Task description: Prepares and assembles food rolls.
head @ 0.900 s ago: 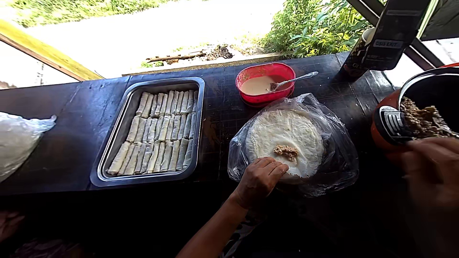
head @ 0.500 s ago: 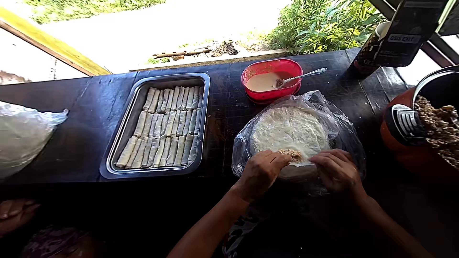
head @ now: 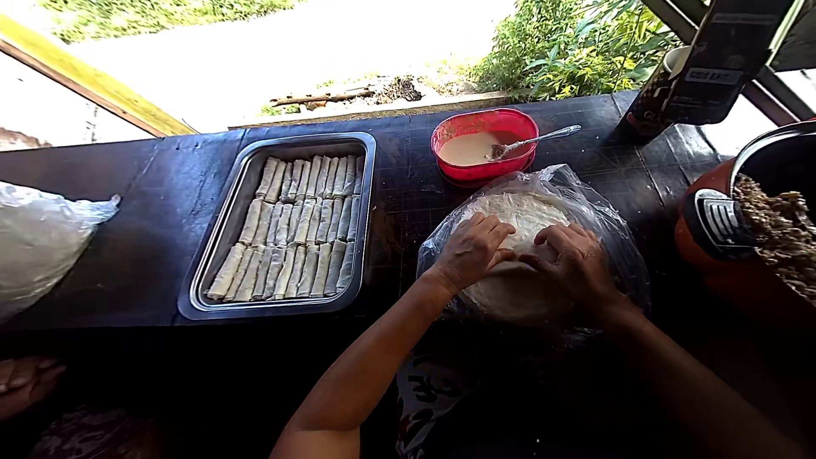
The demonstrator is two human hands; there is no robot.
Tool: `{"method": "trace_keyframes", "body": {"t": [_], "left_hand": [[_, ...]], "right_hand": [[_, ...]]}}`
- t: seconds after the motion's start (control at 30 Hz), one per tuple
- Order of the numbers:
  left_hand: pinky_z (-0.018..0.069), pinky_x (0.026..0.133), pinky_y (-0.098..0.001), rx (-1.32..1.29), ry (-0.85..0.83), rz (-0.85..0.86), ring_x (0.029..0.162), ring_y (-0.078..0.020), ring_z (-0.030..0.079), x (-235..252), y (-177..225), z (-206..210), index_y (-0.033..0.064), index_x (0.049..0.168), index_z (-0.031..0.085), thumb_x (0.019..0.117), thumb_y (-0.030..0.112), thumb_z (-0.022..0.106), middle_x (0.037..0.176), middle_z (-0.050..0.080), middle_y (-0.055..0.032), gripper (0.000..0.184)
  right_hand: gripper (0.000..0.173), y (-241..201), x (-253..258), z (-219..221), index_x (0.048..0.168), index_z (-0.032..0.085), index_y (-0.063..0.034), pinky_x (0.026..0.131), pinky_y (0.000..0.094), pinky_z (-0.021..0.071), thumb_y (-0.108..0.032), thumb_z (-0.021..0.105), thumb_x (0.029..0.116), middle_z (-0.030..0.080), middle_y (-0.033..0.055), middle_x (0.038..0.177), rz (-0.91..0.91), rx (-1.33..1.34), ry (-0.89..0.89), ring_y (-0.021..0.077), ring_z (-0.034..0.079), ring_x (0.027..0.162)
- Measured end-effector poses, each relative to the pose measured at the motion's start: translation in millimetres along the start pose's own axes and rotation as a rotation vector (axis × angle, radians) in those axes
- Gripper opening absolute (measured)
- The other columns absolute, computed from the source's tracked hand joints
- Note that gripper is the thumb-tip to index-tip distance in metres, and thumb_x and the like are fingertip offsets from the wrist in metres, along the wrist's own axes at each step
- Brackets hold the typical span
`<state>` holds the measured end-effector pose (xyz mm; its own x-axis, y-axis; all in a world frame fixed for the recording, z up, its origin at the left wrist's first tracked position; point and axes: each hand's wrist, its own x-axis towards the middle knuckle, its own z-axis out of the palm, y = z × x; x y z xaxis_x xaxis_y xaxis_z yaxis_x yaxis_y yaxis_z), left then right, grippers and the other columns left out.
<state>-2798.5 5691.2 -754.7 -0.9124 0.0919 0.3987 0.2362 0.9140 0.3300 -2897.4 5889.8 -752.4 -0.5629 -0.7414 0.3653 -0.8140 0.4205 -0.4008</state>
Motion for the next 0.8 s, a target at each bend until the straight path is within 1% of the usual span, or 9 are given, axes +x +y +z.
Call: {"method": "trace_keyframes", "body": {"t": [0.07, 0.13, 0.23, 0.3, 0.37, 0.5, 0.67, 0.73, 0.8], "left_hand": [[0.0542, 0.083, -0.0486, 0.012, -0.037, -0.005, 0.103, -0.0339, 0.067, -6.7, 3.5, -3.1, 0.0053, 0.120, 0.072, 0.0922, 0.035, 0.072, 0.103, 0.070, -0.0140, 0.040], [0.0532, 0.088, -0.0519, 0.005, -0.056, -0.024, 0.111, -0.0357, 0.066, -10.7, 8.0, -7.1, 0.0052, 0.124, 0.071, 0.0921, 0.036, 0.073, 0.111, 0.070, -0.0158, 0.044], [0.0531, 0.093, -0.0516, 0.024, -0.021, -0.034, 0.117, -0.0360, 0.065, -14.2, 15.1, -12.8, 0.0046, 0.121, 0.072, 0.0944, 0.026, 0.070, 0.118, 0.070, -0.0168, 0.034], [0.0546, 0.091, -0.0476, 0.019, 0.025, -0.044, 0.112, -0.0331, 0.067, -16.3, 24.1, -16.3, 0.0043, 0.107, 0.076, 0.0965, 0.016, 0.066, 0.111, 0.071, -0.0147, 0.019], [0.0560, 0.085, -0.0426, -0.023, 0.007, -0.056, 0.099, -0.0294, 0.068, -21.2, 33.5, -16.8, 0.0050, 0.100, 0.078, 0.0991, 0.015, 0.062, 0.100, 0.071, -0.0121, 0.019], [0.0574, 0.081, -0.0396, -0.068, -0.041, -0.107, 0.090, -0.0297, 0.070, -34.2, 49.1, -10.5, 0.0029, 0.104, 0.078, 0.0996, 0.015, 0.061, 0.095, 0.072, -0.0136, 0.021], [0.0574, 0.079, -0.0349, -0.024, 0.028, -0.121, 0.087, -0.0268, 0.070, -45.6, 60.1, -2.5, 0.0039, 0.099, 0.077, 0.0991, 0.013, 0.060, 0.092, 0.072, -0.0116, 0.019], [0.0571, 0.079, -0.0344, -0.021, 0.045, -0.114, 0.086, -0.0267, 0.070, -47.4, 61.3, -1.4, 0.0033, 0.098, 0.076, 0.0986, 0.012, 0.061, 0.091, 0.072, -0.0115, 0.018], [0.0575, 0.080, -0.0345, -0.030, 0.040, -0.108, 0.087, -0.0266, 0.071, -48.3, 60.7, -2.6, 0.0035, 0.100, 0.076, 0.0984, 0.013, 0.061, 0.093, 0.072, -0.0114, 0.018]], "right_hand": [[0.052, 2.1, -7.4, -2.1, 0.097, 0.072, -0.0019, 0.072, 0.0519, 0.0477, -0.053, 0.065, 0.0920, 0.066, 0.0139, 0.080, -0.037, -0.007, 0.016, 0.0346, 0.063, 0.076], [0.051, 2.2, -12.1, -7.6, 0.103, 0.073, -0.0028, 0.075, 0.0534, 0.0477, -0.052, 0.066, 0.0920, 0.067, 0.0140, 0.085, -0.052, -0.001, 0.007, 0.0348, 0.064, 0.081], [0.034, -5.2, -16.9, -16.3, 0.109, 0.074, -0.0045, 0.086, 0.0586, 0.0494, -0.034, 0.066, 0.0959, 0.073, 0.0160, 0.103, -0.091, -0.002, -0.005, 0.0384, 0.068, 0.101], [0.028, -15.3, -21.0, -16.9, 0.111, 0.076, -0.0077, 0.090, 0.0575, 0.0505, -0.027, 0.059, 0.1007, 0.073, 0.0150, 0.109, -0.144, -0.030, 0.001, 0.0379, 0.068, 0.107], [0.032, -24.8, -26.6, -12.5, 0.112, 0.078, -0.0107, 0.089, 0.0536, 0.0508, -0.029, 0.053, 0.1040, 0.074, 0.0122, 0.107, -0.200, -0.060, -0.004, 0.0350, 0.069, 0.104], [0.031, -29.5, -34.8, -0.6, 0.107, 0.078, -0.0098, 0.086, 0.0463, 0.0514, -0.027, 0.052, 0.1048, 0.075, 0.0092, 0.101, -0.276, -0.126, 0.017, 0.0310, 0.069, 0.098], [0.029, -26.4, -38.4, 0.8, 0.097, 0.077, -0.0104, 0.083, 0.0443, 0.0516, -0.025, 0.053, 0.1032, 0.074, 0.0085, 0.095, -0.301, -0.119, 0.032, 0.0294, 0.069, 0.094], [0.030, -21.8, -39.5, -2.4, 0.098, 0.078, -0.0124, 0.084, 0.0446, 0.0505, -0.030, 0.054, 0.1028, 0.074, 0.0082, 0.097, -0.282, -0.087, 0.015, 0.0292, 0.068, 0.095], [0.033, -14.3, -43.7, -6.8, 0.105, 0.078, -0.0138, 0.086, 0.0467, 0.0495, -0.037, 0.054, 0.1019, 0.073, 0.0095, 0.102, -0.248, -0.056, 0.002, 0.0307, 0.067, 0.098]]}}
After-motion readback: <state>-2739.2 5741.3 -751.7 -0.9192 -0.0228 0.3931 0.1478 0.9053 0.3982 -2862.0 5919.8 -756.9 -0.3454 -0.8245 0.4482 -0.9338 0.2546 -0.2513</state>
